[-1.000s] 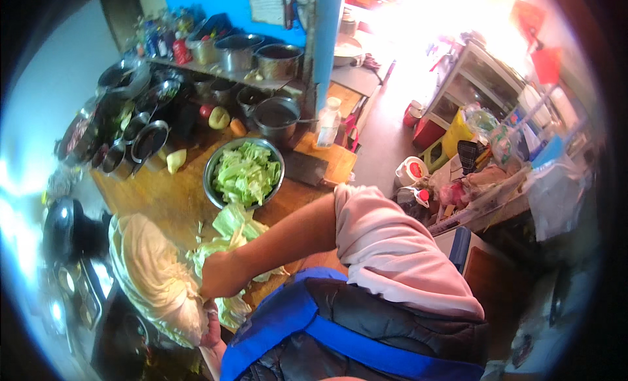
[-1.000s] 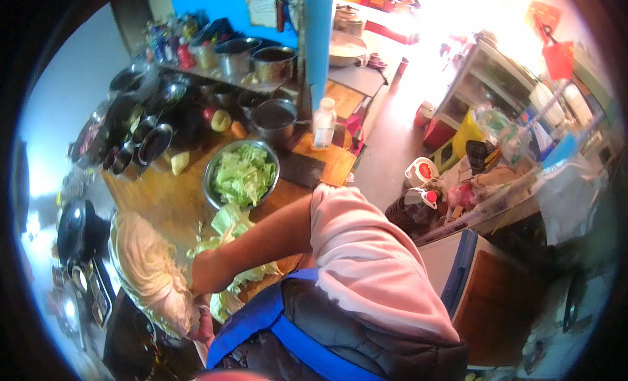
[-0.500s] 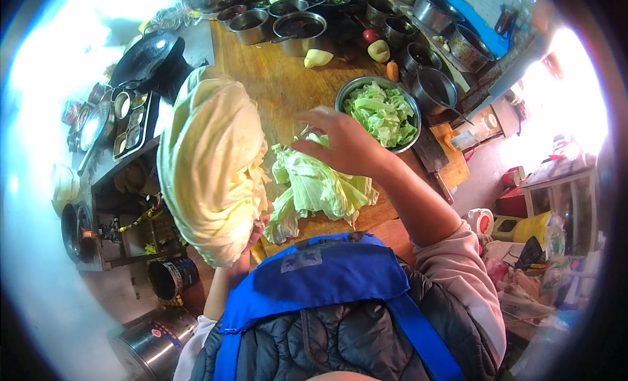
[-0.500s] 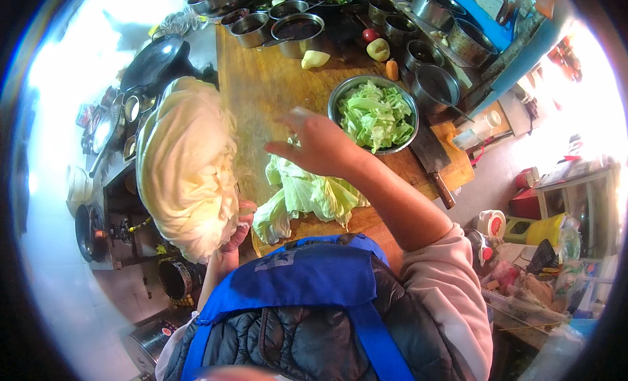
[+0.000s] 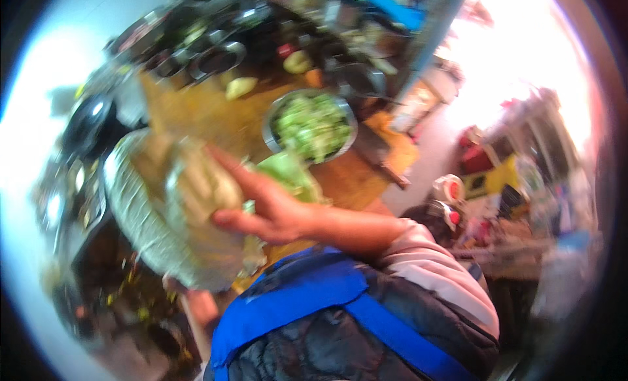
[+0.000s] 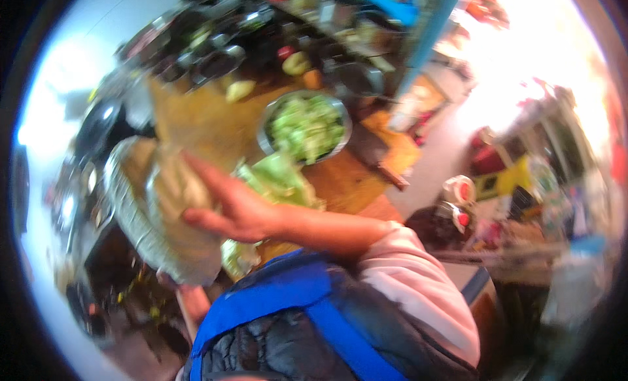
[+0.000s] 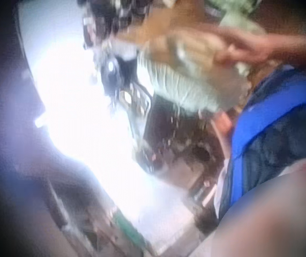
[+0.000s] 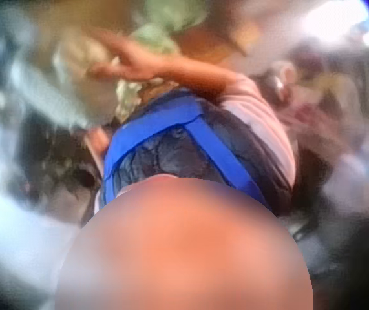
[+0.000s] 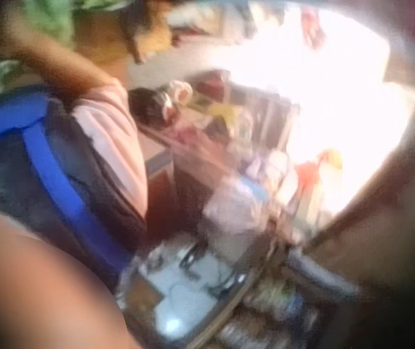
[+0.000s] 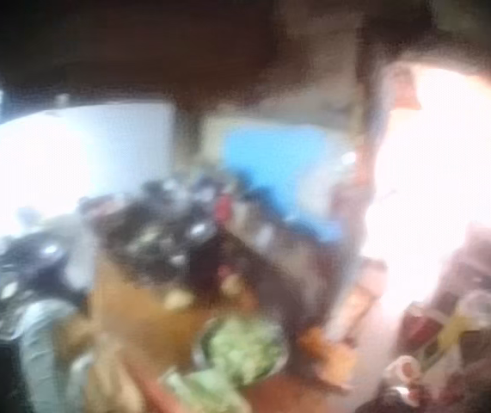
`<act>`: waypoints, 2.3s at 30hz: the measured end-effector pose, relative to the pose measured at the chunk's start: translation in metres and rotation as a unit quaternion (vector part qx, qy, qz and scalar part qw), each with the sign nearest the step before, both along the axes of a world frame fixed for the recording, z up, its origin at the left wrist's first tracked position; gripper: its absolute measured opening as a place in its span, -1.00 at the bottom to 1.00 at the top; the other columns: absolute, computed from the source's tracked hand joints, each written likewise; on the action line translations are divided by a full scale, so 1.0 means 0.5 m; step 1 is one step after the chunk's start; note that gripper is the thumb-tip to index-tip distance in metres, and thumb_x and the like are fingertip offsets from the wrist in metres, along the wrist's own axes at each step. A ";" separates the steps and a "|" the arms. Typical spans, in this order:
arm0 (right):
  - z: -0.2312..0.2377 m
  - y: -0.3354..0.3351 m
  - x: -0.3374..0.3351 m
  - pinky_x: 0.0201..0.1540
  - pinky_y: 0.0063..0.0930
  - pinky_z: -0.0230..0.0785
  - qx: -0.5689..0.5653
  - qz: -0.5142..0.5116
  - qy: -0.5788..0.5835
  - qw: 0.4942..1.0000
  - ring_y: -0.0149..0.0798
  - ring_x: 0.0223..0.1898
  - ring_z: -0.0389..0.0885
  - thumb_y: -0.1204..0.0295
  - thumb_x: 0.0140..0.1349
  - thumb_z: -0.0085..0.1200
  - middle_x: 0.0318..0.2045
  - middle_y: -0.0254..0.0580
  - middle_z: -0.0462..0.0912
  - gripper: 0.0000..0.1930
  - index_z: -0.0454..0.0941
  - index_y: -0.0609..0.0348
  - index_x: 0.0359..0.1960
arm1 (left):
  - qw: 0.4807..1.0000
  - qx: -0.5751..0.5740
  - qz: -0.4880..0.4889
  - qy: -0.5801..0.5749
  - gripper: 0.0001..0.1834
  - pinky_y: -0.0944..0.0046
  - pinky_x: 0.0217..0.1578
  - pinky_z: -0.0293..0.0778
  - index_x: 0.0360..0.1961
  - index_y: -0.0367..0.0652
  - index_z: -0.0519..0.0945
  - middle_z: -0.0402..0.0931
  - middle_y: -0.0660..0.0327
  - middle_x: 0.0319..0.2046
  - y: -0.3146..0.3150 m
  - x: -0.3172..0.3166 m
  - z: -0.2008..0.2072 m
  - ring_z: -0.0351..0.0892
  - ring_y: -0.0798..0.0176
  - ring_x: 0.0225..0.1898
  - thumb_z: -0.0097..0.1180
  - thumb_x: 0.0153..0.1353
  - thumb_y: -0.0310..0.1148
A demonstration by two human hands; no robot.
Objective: The person tears cabbage leaves by hand from a whole head and places them into a metal bowl. The person repeatedly pulls off leaves, tears them into smaller pieces, and accumulates them in the bowl on a wooden countertop.
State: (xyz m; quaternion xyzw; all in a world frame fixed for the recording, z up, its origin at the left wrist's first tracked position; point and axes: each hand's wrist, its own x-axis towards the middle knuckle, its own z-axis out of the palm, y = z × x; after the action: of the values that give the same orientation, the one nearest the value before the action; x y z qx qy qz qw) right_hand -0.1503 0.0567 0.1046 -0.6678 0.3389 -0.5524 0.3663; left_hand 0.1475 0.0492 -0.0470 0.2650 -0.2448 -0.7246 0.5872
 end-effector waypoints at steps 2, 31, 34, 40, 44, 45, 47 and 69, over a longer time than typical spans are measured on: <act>-0.005 0.008 -0.013 0.42 -0.28 0.00 0.016 0.020 -0.010 1.000 -0.08 0.43 0.13 0.25 0.35 0.13 0.40 0.19 0.17 -0.14 -0.15 0.37 0.48 | 1.000 -0.002 0.010 -0.011 -0.39 -0.06 0.21 0.26 0.26 -0.16 0.37 0.36 0.00 0.20 -0.014 -0.005 -0.011 0.33 -0.04 0.22 -0.03 0.18 -0.17; -0.049 -0.014 0.017 -0.49 -0.43 0.41 0.379 0.032 -0.336 0.862 -0.37 -0.45 0.61 0.33 0.46 -0.03 -0.45 -0.29 0.60 -0.76 0.51 0.29 -0.12 | 0.894 0.083 -0.274 0.345 -0.45 -0.12 0.13 0.41 0.28 -0.20 0.32 0.34 -0.02 0.22 0.034 -0.035 -0.080 0.37 -0.08 0.18 -0.08 0.35 -0.13; -0.088 -0.011 0.063 -0.52 -0.33 0.36 0.253 -0.028 -0.147 0.956 -0.27 -0.50 0.61 0.37 0.42 -0.02 -0.56 -0.26 0.56 -0.83 0.49 0.24 -0.19 | 0.889 0.118 -0.260 0.359 -0.51 -0.03 0.00 0.48 0.23 -0.17 0.35 0.38 0.00 0.13 0.022 -0.072 -0.067 0.40 0.00 0.10 -0.06 0.38 -0.13; -0.208 0.019 0.024 -0.37 -0.13 0.43 0.037 -0.115 0.276 0.954 0.17 -0.37 0.58 0.41 0.31 0.02 -0.45 0.08 0.56 -0.88 0.45 0.21 -0.25 | 0.849 0.054 -0.294 0.435 -0.75 0.30 -0.20 0.34 -0.12 -0.05 0.61 0.56 0.44 -0.16 0.001 -0.152 0.015 0.30 0.30 -0.07 0.03 0.30 -0.18; -0.220 -0.007 -0.059 -0.20 -0.03 0.46 0.130 -0.168 0.214 0.954 0.24 -0.19 0.61 0.26 0.37 0.00 -0.22 0.19 0.64 -0.69 0.44 0.27 -0.07 | 0.850 0.012 -0.295 0.435 -0.75 0.27 -0.19 0.30 -0.13 0.00 0.64 0.61 0.42 -0.11 -0.018 -0.128 0.055 0.30 0.25 -0.07 0.07 0.28 -0.16; -0.201 -0.019 -0.082 -0.12 -0.01 0.45 0.134 -0.131 0.223 0.957 0.24 -0.12 0.61 0.19 0.38 0.00 -0.14 0.22 0.63 -0.62 0.44 0.30 -0.01 | 0.854 0.007 -0.301 0.424 -0.76 0.27 -0.19 0.30 -0.14 0.01 0.64 0.61 0.43 -0.11 -0.018 -0.120 0.059 0.30 0.25 -0.08 0.07 0.28 -0.17; -0.147 -0.028 -0.099 0.13 -0.04 0.38 0.187 -0.115 0.461 0.860 0.23 0.08 0.52 0.02 0.31 0.09 0.13 0.24 0.49 -0.36 0.33 0.27 0.23 | 0.858 0.013 -0.314 0.407 -0.78 0.27 -0.19 0.29 -0.16 0.02 0.65 0.61 0.43 -0.11 -0.016 -0.105 0.058 0.30 0.25 -0.08 0.09 0.27 -0.17; -0.097 -0.004 0.031 -0.24 -0.31 0.49 -0.135 -0.062 0.078 0.986 -0.08 -0.26 0.62 0.57 0.02 0.35 -0.30 -0.15 0.58 -0.81 0.57 0.17 -0.36 | 0.793 0.145 -0.316 0.500 -0.65 0.27 -0.22 0.41 -0.01 -0.08 0.60 0.47 0.15 0.00 0.024 -0.149 0.046 0.35 0.24 -0.10 0.06 0.31 -0.11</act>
State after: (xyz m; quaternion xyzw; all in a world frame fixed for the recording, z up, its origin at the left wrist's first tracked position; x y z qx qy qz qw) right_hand -0.1349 0.0547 0.0559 -0.7297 0.3291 -0.5613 0.2102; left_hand 0.0730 0.0610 -0.0238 -0.1449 0.1209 -0.9283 0.3205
